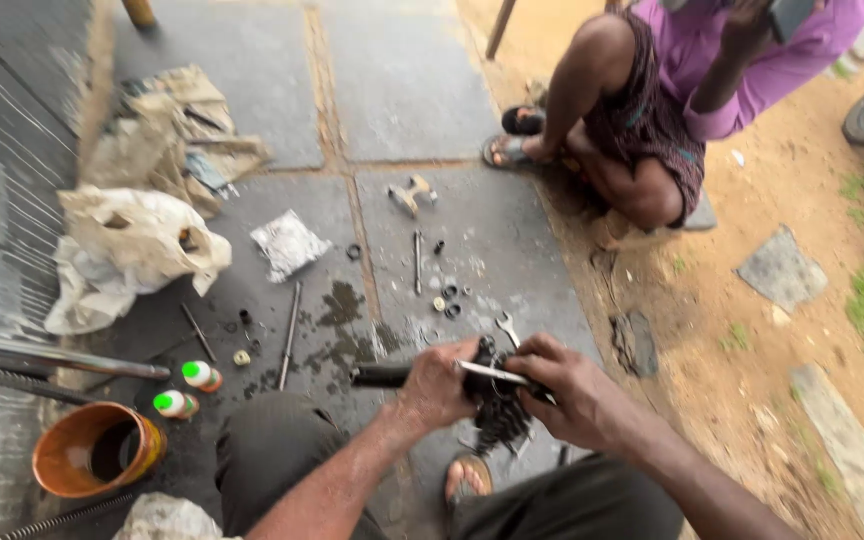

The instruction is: Repairing a motorcycle front fork assembly by cleaning parts and reassembling the internal components.

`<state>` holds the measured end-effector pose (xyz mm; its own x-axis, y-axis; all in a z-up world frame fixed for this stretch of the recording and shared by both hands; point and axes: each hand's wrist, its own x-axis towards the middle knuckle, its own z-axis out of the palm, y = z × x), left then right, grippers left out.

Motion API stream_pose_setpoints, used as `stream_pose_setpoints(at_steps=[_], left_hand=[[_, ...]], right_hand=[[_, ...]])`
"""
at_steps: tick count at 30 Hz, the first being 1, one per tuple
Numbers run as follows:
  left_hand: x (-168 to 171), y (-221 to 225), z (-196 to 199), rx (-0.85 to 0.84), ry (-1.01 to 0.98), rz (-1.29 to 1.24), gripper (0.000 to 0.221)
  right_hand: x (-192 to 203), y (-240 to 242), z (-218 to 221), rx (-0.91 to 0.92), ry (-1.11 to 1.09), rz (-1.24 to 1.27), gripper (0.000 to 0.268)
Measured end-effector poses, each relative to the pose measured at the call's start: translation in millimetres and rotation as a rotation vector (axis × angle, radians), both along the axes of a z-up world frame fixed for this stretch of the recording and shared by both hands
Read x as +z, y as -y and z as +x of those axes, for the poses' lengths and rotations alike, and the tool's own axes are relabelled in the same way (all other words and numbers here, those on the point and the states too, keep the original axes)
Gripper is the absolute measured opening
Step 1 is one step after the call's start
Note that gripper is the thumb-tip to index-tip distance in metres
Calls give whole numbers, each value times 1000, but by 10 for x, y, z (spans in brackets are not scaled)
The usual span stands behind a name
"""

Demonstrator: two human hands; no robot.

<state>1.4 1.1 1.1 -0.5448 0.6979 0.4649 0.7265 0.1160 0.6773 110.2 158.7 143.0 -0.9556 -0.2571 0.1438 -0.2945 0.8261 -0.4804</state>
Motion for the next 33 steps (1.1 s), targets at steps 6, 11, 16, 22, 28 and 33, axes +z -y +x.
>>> stream_pose_setpoints(at_steps=[6,11,16,22,28,33], left_hand=[[-143,-111,69,-80,112,-76,38],[-268,-130,92,-116,141,-202,39],[-67,-95,78,-7,102,-93,41],[46,-68,90,264,-99,160,49],[53,31,43,295,-136,151,65],[291,159,-57,-143,105,317,41]], right_hand=[[-442,-215,-24,-92,37,239,19],[-585,-210,-96,-135,-50,288,18],[-882,-337,-131,-320,1,0,7],[-864,-18,-220,-894,294,-756,4],[-918,29,-225,-630,41,-487,5],[-46,399,-96,-108,-80,-45,12]])
